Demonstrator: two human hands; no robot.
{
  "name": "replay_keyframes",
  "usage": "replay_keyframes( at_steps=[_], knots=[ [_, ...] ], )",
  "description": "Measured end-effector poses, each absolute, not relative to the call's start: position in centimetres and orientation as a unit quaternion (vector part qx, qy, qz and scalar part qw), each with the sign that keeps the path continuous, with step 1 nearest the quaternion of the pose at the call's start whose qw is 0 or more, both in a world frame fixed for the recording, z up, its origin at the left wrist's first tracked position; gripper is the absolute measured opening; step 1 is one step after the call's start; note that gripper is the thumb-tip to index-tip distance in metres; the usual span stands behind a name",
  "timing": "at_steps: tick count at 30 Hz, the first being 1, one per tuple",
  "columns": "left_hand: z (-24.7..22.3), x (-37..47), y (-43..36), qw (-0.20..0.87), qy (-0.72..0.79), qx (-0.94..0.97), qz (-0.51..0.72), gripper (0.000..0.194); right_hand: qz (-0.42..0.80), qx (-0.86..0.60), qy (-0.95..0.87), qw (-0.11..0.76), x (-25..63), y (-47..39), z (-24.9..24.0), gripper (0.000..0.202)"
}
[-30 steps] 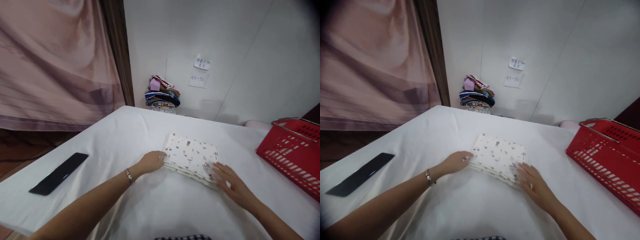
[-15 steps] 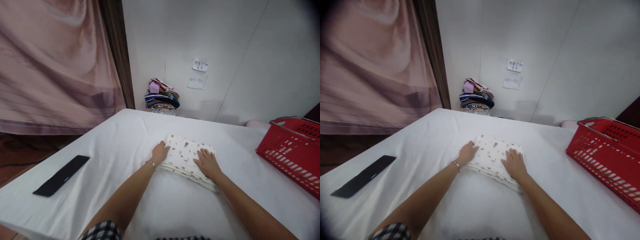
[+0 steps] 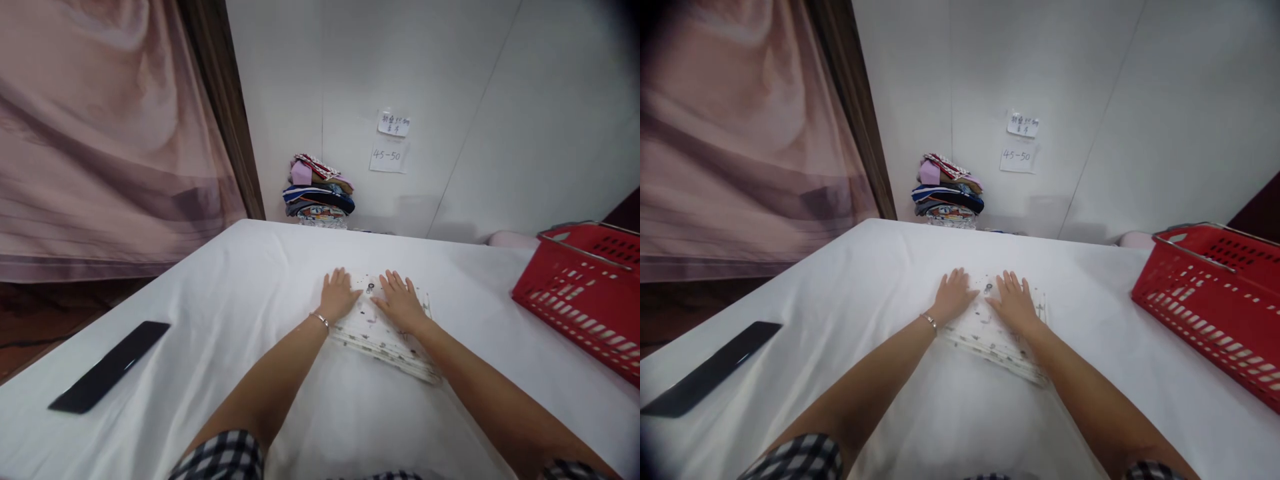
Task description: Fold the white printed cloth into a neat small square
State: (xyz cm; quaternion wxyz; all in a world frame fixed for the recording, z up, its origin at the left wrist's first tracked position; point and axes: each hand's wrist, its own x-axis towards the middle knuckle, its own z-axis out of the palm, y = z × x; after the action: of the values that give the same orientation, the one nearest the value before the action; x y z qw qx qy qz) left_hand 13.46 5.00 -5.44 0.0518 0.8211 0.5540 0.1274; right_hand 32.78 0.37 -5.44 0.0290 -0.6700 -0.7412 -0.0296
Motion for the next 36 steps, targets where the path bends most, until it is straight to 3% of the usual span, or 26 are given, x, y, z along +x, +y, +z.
replay_keyframes(
  at_steps=[6,15,19,23,28,36],
  knots=[
    [-7.7,11.9,5.7,0.139,0.566,0.805,0.113,0.066,0.024,-0.69,-0.723,0.022,34.1,1.1,-8.3,0.076],
    [-6.4,11.4,6.0,0.181,0.653,0.708,0.198,0.053,0.107,-0.734,-0.667,0.066,39.7,2.4,-5.2,0.061],
    [-5.5,10.7,7.5,0.226,0.704,0.654,0.162,0.056,0.156,-0.732,-0.661,0.055,42.3,3.4,-4.7,0.066],
    [-4.8,9.8,8.1,0.277,0.697,0.649,0.128,0.043,0.185,-0.714,-0.674,0.048,42.7,4.6,-4.3,0.064],
    [-4.9,9.3,7.2,0.274,0.686,0.652,0.169,0.035,0.208,-0.681,-0.699,0.069,42.8,5.7,-3.3,0.045],
    [-4.0,8.3,10.6,0.232,0.719,0.617,0.22,0.045,0.118,-0.716,-0.669,0.16,40.6,10.7,-1.8,0.06]
  ],
)
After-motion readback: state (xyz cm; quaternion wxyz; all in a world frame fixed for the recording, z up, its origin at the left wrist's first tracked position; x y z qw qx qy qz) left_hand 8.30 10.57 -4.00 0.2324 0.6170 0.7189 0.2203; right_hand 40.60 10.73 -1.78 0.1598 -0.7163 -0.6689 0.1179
